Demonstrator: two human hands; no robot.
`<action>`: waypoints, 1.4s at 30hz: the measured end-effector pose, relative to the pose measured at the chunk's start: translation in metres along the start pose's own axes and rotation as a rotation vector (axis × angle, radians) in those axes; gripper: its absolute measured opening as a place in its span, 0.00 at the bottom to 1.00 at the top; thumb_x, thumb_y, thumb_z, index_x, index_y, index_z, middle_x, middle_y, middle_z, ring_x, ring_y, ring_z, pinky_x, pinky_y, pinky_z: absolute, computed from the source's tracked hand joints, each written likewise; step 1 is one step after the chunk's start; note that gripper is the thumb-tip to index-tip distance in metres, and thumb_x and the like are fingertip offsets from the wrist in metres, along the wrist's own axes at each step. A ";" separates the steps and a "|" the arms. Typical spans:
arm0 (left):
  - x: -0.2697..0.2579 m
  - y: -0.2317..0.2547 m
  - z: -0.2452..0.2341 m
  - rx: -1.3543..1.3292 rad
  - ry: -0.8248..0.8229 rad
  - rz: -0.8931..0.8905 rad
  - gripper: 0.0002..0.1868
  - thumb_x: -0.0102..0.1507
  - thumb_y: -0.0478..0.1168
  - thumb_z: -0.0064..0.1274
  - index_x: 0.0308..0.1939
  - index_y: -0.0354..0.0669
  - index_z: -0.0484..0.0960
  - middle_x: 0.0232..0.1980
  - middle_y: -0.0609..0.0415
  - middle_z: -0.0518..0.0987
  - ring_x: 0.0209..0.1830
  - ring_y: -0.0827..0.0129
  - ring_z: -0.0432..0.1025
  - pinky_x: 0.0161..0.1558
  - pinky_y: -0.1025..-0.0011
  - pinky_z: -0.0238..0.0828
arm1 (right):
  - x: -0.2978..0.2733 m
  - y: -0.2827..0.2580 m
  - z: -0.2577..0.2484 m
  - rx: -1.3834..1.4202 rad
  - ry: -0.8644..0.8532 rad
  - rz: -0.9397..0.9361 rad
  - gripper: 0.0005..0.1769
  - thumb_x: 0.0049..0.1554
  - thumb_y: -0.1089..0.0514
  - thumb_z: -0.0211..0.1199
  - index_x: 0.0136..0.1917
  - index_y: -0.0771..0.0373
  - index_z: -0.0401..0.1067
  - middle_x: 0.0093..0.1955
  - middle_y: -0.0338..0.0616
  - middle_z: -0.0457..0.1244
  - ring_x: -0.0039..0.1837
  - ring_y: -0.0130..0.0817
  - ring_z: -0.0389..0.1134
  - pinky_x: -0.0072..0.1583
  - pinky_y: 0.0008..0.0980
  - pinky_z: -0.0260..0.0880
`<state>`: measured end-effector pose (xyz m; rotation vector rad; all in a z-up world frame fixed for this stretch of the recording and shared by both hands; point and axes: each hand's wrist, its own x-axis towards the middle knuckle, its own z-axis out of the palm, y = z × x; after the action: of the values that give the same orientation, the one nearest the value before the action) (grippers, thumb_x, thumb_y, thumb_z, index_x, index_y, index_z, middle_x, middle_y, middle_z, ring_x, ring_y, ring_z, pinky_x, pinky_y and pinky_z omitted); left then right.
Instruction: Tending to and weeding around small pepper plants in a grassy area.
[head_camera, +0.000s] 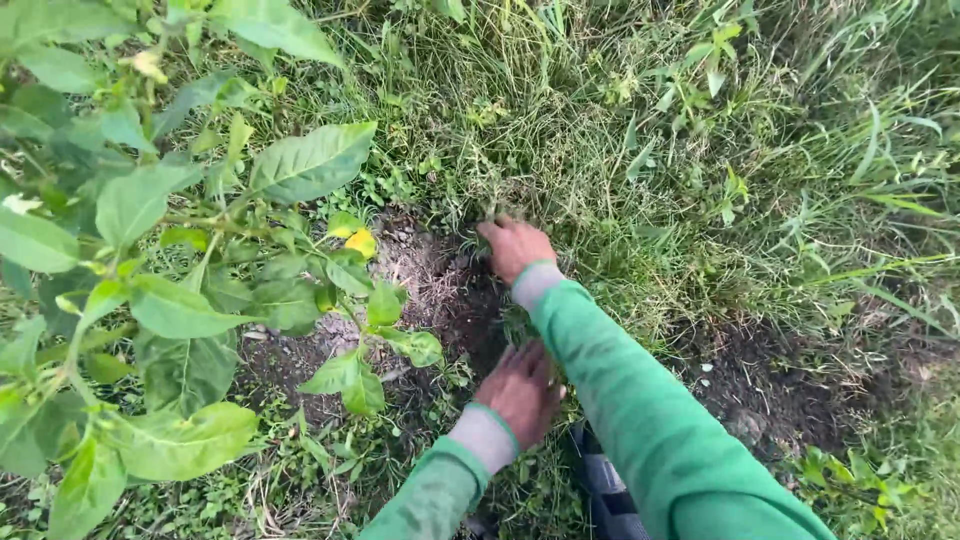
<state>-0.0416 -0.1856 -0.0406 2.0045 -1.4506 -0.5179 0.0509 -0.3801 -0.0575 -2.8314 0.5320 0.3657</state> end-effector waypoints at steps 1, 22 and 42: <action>-0.003 0.003 -0.006 -0.058 0.076 0.010 0.28 0.65 0.48 0.48 0.63 0.31 0.72 0.67 0.34 0.70 0.69 0.43 0.62 0.71 0.52 0.54 | 0.008 0.008 0.020 -0.055 -0.017 0.058 0.31 0.57 0.67 0.60 0.72 0.46 0.69 0.73 0.45 0.62 0.63 0.50 0.71 0.65 0.45 0.72; 0.041 -0.081 0.043 0.181 0.284 -0.067 0.06 0.58 0.32 0.51 0.37 0.39 0.82 0.46 0.50 0.79 0.54 0.55 0.73 0.56 0.59 0.73 | -0.063 0.070 0.053 0.036 0.064 -0.159 0.23 0.43 0.63 0.67 0.53 0.57 0.66 0.53 0.51 0.65 0.53 0.55 0.70 0.52 0.51 0.73; -0.034 -0.065 -0.074 0.105 0.140 -0.528 0.39 0.64 0.56 0.46 0.77 0.51 0.56 0.84 0.47 0.46 0.79 0.46 0.46 0.73 0.47 0.44 | -0.034 -0.048 -0.172 -0.272 -0.098 -0.243 0.43 0.51 0.35 0.66 0.75 0.45 0.60 0.71 0.51 0.58 0.70 0.52 0.60 0.69 0.55 0.59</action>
<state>0.0395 -0.1216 -0.0306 2.4615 -0.8716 -0.5096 0.0726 -0.3734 0.1232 -3.0690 0.1223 0.5628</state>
